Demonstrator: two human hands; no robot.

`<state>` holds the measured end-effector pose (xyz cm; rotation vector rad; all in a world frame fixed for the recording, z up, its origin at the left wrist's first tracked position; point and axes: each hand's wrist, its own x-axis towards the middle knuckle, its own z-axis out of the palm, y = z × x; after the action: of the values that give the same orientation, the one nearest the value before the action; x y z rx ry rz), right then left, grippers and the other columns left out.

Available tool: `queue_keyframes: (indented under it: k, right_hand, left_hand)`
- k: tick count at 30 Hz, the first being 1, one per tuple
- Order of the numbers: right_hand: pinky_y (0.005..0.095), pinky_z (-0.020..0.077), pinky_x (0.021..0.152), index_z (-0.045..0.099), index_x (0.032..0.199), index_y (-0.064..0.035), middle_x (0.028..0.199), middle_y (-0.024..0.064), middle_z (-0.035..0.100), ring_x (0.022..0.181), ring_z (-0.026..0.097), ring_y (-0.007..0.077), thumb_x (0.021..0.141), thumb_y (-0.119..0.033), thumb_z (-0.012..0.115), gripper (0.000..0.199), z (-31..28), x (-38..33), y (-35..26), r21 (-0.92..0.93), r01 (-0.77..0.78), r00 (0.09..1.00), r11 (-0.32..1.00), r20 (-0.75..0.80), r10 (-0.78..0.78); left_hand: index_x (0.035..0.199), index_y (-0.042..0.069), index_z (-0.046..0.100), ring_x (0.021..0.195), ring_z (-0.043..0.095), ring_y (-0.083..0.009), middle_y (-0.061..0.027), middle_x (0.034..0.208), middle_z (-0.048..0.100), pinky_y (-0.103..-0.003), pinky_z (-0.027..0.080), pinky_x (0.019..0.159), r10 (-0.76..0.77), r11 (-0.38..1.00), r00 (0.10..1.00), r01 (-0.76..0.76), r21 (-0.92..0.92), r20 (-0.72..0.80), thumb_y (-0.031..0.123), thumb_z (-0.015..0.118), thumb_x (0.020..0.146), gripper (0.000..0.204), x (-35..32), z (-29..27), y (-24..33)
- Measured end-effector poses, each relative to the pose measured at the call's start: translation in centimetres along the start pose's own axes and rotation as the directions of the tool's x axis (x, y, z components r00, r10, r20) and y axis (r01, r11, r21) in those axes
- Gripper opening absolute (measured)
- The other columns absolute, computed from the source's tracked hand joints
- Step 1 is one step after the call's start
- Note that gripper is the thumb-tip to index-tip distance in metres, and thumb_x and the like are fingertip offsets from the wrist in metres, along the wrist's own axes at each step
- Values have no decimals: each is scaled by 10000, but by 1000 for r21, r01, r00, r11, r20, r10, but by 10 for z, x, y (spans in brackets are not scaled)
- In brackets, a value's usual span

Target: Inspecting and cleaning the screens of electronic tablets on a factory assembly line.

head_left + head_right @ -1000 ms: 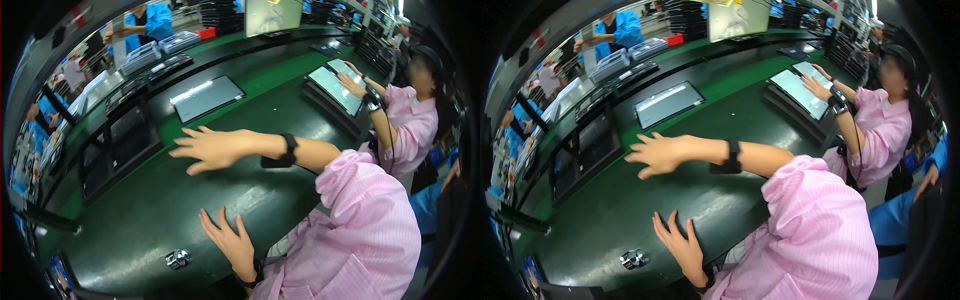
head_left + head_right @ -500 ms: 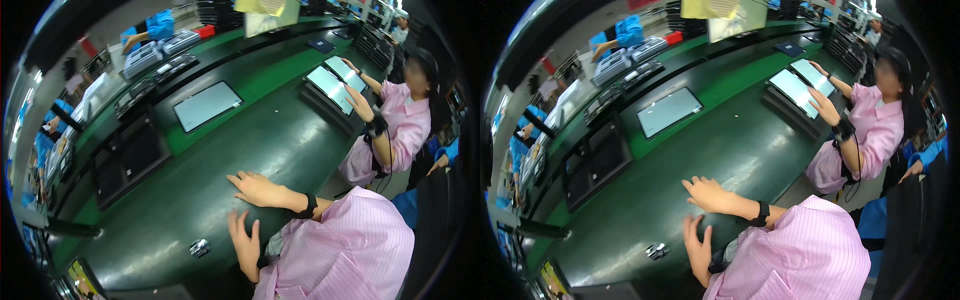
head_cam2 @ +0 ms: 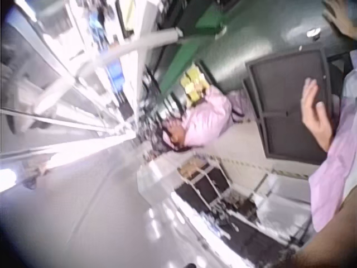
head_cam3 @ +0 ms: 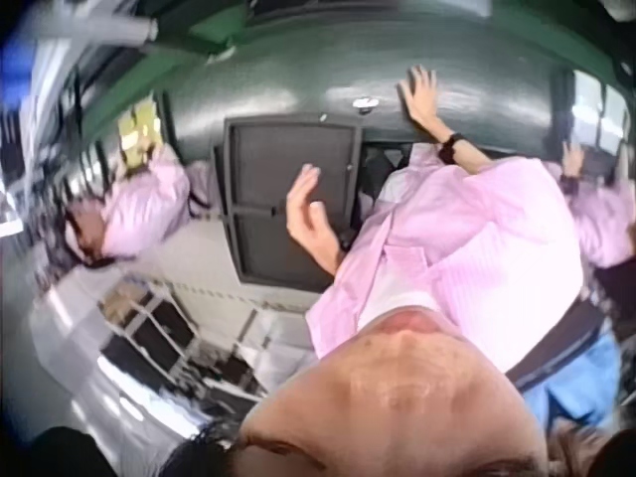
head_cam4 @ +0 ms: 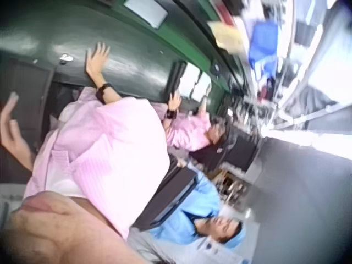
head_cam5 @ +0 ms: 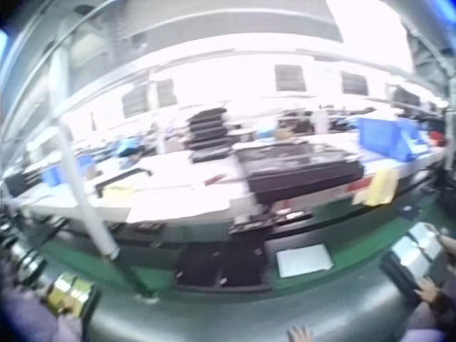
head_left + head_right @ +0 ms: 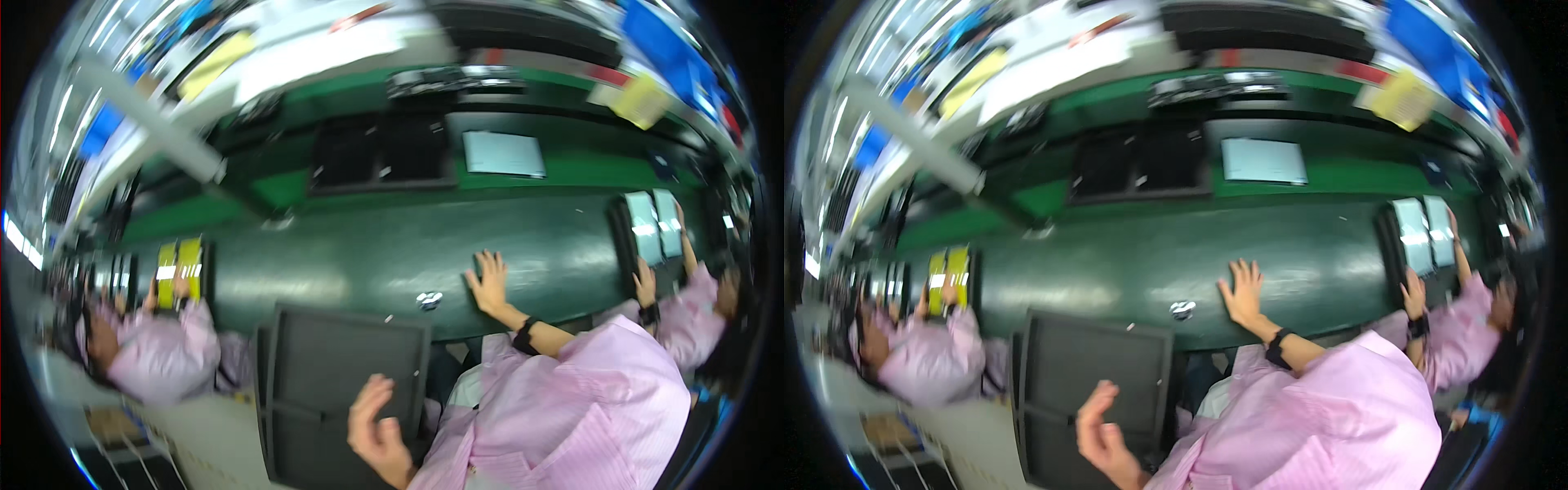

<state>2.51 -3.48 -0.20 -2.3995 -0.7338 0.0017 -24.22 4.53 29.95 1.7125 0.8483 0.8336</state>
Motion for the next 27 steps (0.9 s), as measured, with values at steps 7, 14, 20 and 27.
queue_keyframes:
  k: [7, 14, 20, 27]
  right_hand:
    - [391, 320, 1015, 455, 1275, -70, 1225, 125, 544, 1199, 446, 298, 900, -306, 518, 447, -10, 36, -135, 705, -244, 819, 666, 517, -248]
    - [445, 444, 879, 349, 1370, -82, 1131, 263, 570, 1010, 557, 432, 914, -425, 482, 586, -66, 32, -247, 368, 85, 242, 926, 894, -377]
    - [451, 448, 875, 392, 1346, -84, 1071, 248, 601, 1006, 569, 403, 917, -405, 473, 542, -45, 14, -233, 388, 375, 494, 842, 684, -536]
    - [440, 487, 765, 525, 1121, -26, 894, 163, 649, 866, 627, 342, 881, -334, 551, 391, -31, -33, -251, 1, 316, 810, 949, 521, -271]
  left_hand:
    - [1280, -41, 410, 1272, 369, -326, -220, 1338, 420, -423, 249, 1069, -172, 594, 561, 715, 369, -810, 251, 529, 883, 507, -81, -118, -68]
    - [1392, -51, 232, 1295, 327, -355, -254, 1418, 293, -376, 238, 1076, -611, 514, 499, 841, 171, -615, 321, 603, 862, 746, -169, -179, -157]
    - [1255, -90, 452, 1183, 414, -452, -278, 1276, 462, -446, 343, 998, -553, 529, 679, 734, 426, -483, 443, 538, 882, 655, -179, -187, -147]
    - [1382, -94, 209, 1304, 295, -369, -277, 1429, 232, -403, 258, 1071, -359, 613, 756, 633, 473, -547, 344, 544, 896, 735, -213, -195, -211]
